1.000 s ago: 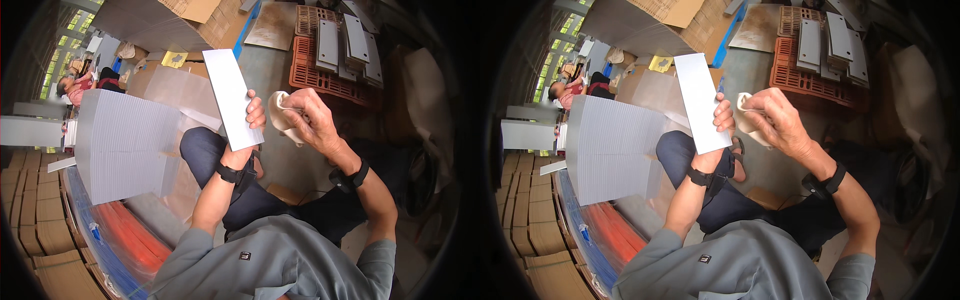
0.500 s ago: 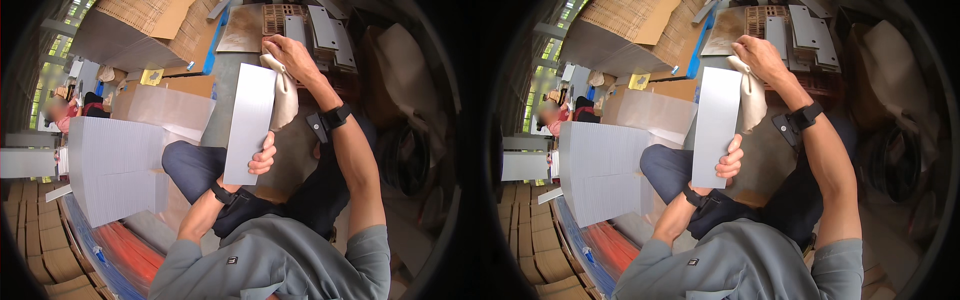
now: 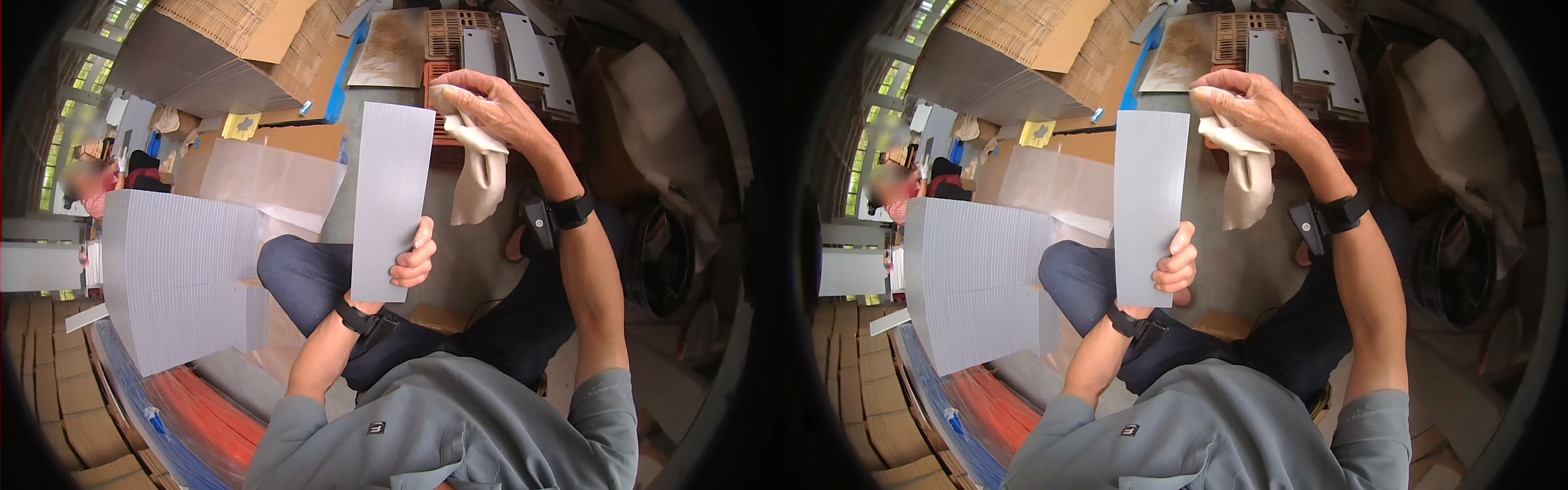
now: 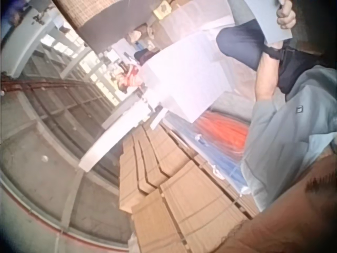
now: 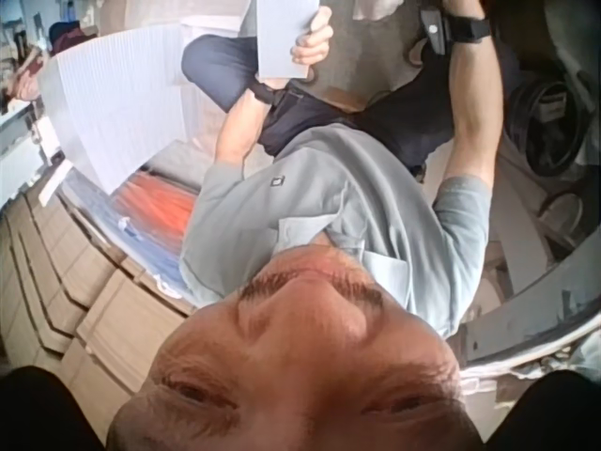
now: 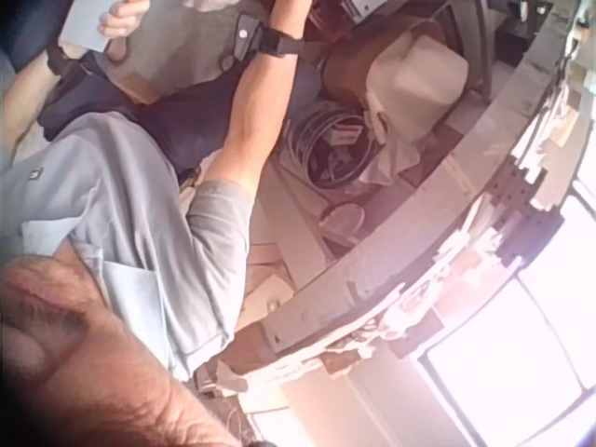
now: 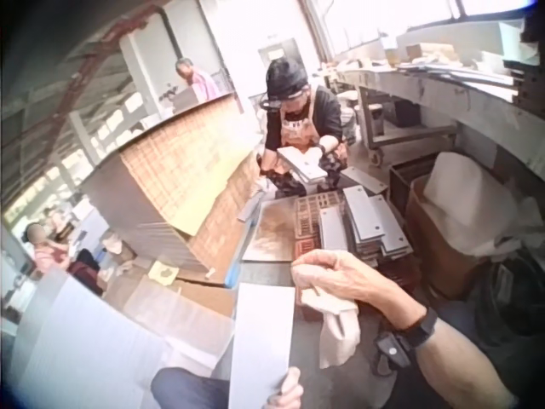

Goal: Wiping and cleaning grey furniture panels with a cloth and a polishing block in a factory setting.

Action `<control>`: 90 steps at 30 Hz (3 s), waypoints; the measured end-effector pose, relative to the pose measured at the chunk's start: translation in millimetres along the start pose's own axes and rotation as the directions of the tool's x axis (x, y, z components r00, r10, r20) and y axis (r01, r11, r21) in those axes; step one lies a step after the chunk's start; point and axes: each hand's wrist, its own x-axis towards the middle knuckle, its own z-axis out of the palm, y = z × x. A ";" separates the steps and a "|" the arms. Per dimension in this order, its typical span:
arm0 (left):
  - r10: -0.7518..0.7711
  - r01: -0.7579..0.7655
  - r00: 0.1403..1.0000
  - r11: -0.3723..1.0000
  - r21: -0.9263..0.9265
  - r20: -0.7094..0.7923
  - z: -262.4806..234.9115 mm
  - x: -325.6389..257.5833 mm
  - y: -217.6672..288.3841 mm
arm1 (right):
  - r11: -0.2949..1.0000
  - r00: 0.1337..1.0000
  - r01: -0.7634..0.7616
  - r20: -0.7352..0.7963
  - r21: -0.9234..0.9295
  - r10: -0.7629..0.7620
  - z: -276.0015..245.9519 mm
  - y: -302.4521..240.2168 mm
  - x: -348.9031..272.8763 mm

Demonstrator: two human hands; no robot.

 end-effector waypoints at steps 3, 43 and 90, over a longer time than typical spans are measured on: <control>0.000 -0.001 0.999 0.999 -0.039 -0.041 1.7 -0.9 0.9 | 0.998 0.980 -0.031 0.197 0.055 0.020 13.2 -0.9 -8.8; 0.859 -0.715 0.497 0.487 0.501 -0.126 17.5 -135.1 44.3 | 0.768 0.423 0.615 0.898 -0.182 -0.126 234.4 4.5 -79.9; 0.660 -0.452 0.240 0.725 0.520 -0.712 -31.0 -190.2 244.3 | 0.164 0.934 0.353 0.357 -0.921 -0.006 289.6 348.1 467.2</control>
